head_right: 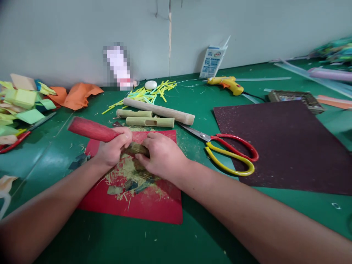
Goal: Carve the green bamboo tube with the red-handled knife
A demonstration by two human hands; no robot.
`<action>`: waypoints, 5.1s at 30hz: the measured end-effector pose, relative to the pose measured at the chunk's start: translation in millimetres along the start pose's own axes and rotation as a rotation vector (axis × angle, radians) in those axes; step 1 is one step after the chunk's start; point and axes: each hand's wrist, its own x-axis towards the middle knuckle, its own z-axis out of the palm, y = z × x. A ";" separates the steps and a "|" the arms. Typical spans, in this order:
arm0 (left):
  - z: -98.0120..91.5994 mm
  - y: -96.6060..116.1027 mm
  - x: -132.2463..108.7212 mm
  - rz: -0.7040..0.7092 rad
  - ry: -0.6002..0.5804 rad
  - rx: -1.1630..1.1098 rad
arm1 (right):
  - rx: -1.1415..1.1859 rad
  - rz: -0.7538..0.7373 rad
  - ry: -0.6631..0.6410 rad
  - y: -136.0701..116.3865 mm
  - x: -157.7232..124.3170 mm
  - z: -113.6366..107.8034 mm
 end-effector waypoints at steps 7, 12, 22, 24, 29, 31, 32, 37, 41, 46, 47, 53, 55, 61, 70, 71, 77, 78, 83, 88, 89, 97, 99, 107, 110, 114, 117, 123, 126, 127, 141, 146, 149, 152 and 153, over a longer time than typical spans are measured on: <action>2.3 2.7 3.2 -0.080 0.020 0.019 | -0.076 -0.035 0.015 -1.4 -2.4 4.9; 2.9 5.3 1.1 -0.099 0.013 0.045 | -0.112 -0.062 0.027 -0.8 -3.1 7.0; 0.7 7.8 2.2 -0.020 -0.070 0.163 | -0.058 -0.059 0.011 0.9 -1.7 4.4; 0.3 7.8 2.7 0.001 -0.096 0.188 | -0.014 -0.043 0.004 1.6 -0.5 2.4; -0.1 4.9 2.1 -0.040 -0.093 0.059 | 0.016 -0.007 -0.013 1.1 0.3 -1.3; 0.7 3.6 1.2 -0.069 -0.064 -0.045 | 0.013 -0.009 -0.008 0.1 -0.3 -0.9; 1.4 3.2 0.9 -0.073 -0.019 -0.061 | 0.011 -0.015 -0.001 -0.4 -0.7 -0.3; 4.8 4.5 1.4 -0.112 0.069 -0.002 | -0.035 -0.039 0.027 -0.5 -1.9 3.9; 4.6 6.1 0.7 -0.093 0.037 0.054 | -0.079 -0.073 0.014 0.3 -1.8 6.2; 3.3 5.4 -0.3 -0.082 0.033 0.093 | -0.095 -0.075 0.013 -0.6 -1.6 6.7; 2.9 5.2 -0.3 -0.079 0.023 0.103 | -0.093 -0.074 0.011 -0.8 -1.6 6.3; -1.4 5.9 1.2 0.014 -0.100 0.244 | -0.027 -0.045 -0.016 -0.4 -0.5 1.4; -2.0 6.8 1.9 -0.001 -0.098 0.205 | -0.023 -0.041 -0.018 0.4 0.2 0.6; 1.5 5.3 1.5 -0.067 -0.028 -0.048 | 0.004 -0.033 0.003 1.0 0.9 1.7; 3.3 2.7 -0.5 -0.113 0.039 0.091 | -0.078 -0.063 -0.022 -0.5 1.3 5.2; 2.6 2.4 -0.8 -0.117 0.037 0.098 | -0.085 -0.066 -0.022 -0.7 1.2 5.2; 2.1 3.4 -0.5 -0.126 0.032 0.134 | -0.098 -0.077 -0.030 -1.3 0.2 4.4; 2.2 4.0 -0.1 -0.113 0.025 0.148 | -0.092 -0.075 -0.030 -1.3 0.1 4.3; -0.7 5.6 1.3 -0.013 -0.066 0.192 | -0.050 -0.066 -0.037 0.7 0.8 2.2; -4.6 3.0 -3.3 0.021 -0.184 0.071 | 0.007 -0.062 -0.014 3.4 2.1 0.5; -4.3 1.8 -4.2 0.045 -0.133 0.052 | 0.019 -0.076 -0.007 3.6 2.2 1.0; 1.4 -0.4 0.1 -0.057 0.030 0.026 | -0.039 -0.065 0.005 2.3 0.1 5.1; 1.3 1.6 0.3 -0.052 0.011 0.068 | -0.042 -0.065 0.003 1.5 -0.1 4.4; -0.8 7.3 -0.6 0.023 -0.069 0.217 | 0.002 -0.071 0.008 2.0 -0.1 3.7; -0.7 10.0 1.5 0.049 -0.111 0.264 | 0.055 -0.052 0.008 2.7 0.0 3.0; -0.9 10.7 1.0 0.034 -0.117 0.187 | 0.098 -0.027 0.016 2.3 0.3 1.6; -0.8 6.7 -2.3 -0.005 -0.117 0.025 | 0.112 0.005 0.021 1.4 0.3 2.1; 2.0 -1.2 -1.8 -0.054 0.080 -0.003 | 0.083 0.009 0.041 -0.2 0.3 4.9; 2.4 0.2 0.3 -0.068 0.028 0.056 | 0.061 -0.005 0.041 -0.7 0.0 4.7; 2.4 1.1 0.7 -0.064 0.016 0.076 | 0.056 -0.005 0.040 -0.9 -0.1 4.3; 0.2 5.6 2.1 0.035 -0.085 0.209 | 0.122 0.016 0.010 1.1 1.2 -0.8; -0.8 5.6 -0.5 0.034 -0.076 0.109 | 0.151 0.036 0.012 1.5 1.9 -1.5; -2.0 3.0 -2.5 0.045 -0.094 0.044 | 0.143 0.044 0.001 1.1 1.7 -0.3; -1.2 -0.9 -1.8 0.028 0.021 -0.014 | 0.113 0.046 0.022 0.4 1.1 0.9; -0.6 -1.8 -1.2 0.013 0.046 -0.028 | 0.103 0.042 0.033 0.3 0.8 1.1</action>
